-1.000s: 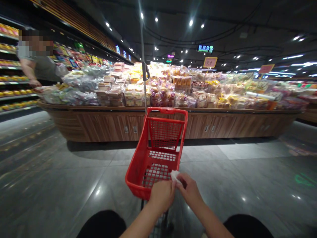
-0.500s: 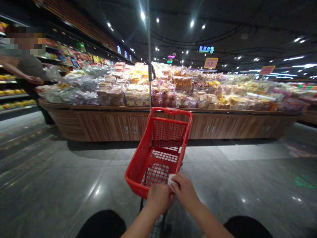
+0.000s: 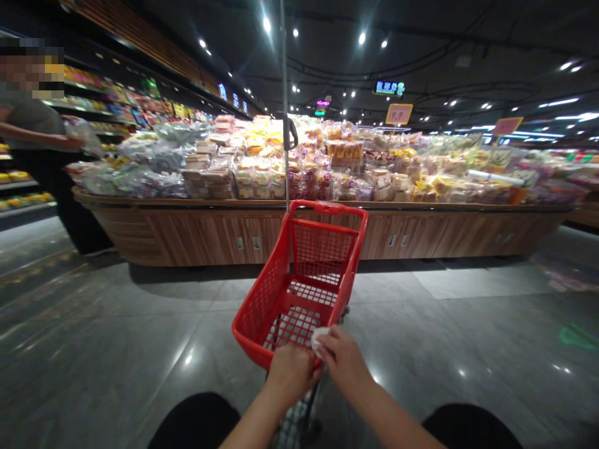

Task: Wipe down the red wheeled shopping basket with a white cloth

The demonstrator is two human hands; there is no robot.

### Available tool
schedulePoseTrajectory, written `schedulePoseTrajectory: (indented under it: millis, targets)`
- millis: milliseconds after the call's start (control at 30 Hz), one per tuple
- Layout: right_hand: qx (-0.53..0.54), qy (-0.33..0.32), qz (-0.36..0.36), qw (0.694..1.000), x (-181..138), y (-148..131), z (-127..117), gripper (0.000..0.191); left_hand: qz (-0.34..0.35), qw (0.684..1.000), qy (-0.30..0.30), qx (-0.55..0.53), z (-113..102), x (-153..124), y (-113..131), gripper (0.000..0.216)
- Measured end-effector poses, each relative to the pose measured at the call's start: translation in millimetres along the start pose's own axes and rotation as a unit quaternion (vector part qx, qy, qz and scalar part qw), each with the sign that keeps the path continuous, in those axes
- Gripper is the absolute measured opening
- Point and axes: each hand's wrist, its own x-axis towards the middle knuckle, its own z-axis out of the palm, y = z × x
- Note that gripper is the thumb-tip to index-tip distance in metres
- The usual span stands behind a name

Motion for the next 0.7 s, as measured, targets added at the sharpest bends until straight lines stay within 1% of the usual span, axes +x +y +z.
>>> schedulePoseTrajectory:
  millis: [67,200,267,367,467,533,633,700]
  targets:
    - [-0.017,0.018,0.011,1.000,11,4,-3,0.019,0.007,1.000,-0.002,0.008,-1,-4,-5,0.033]
    - [-0.050,0.081,0.048,0.994,33,12,-7,0.022,0.022,1.000,0.002,0.021,-2,-11,-13,0.037]
    - [-0.051,0.082,0.048,0.994,30,5,-2,0.024,0.025,0.999,0.002,0.022,-1,-15,-17,0.034]
    - [-0.038,0.044,0.025,0.998,14,-11,8,0.021,0.029,0.999,-0.003,0.024,1,-21,-26,0.029]
    - [-0.022,0.015,0.008,1.000,10,-15,7,0.019,0.035,0.999,-0.008,0.034,2,-28,-37,0.027]
    - [-0.027,0.032,0.016,0.999,21,-6,-3,0.020,0.041,0.998,-0.009,0.037,2,-33,-44,0.026]
    - [-0.049,0.084,0.053,0.994,41,9,-17,0.022,0.058,0.998,-0.003,0.039,3,-37,-51,0.023]
    - [-0.057,0.091,0.066,0.992,43,9,-17,0.023,0.065,0.997,0.004,0.034,3,-40,-55,0.024]
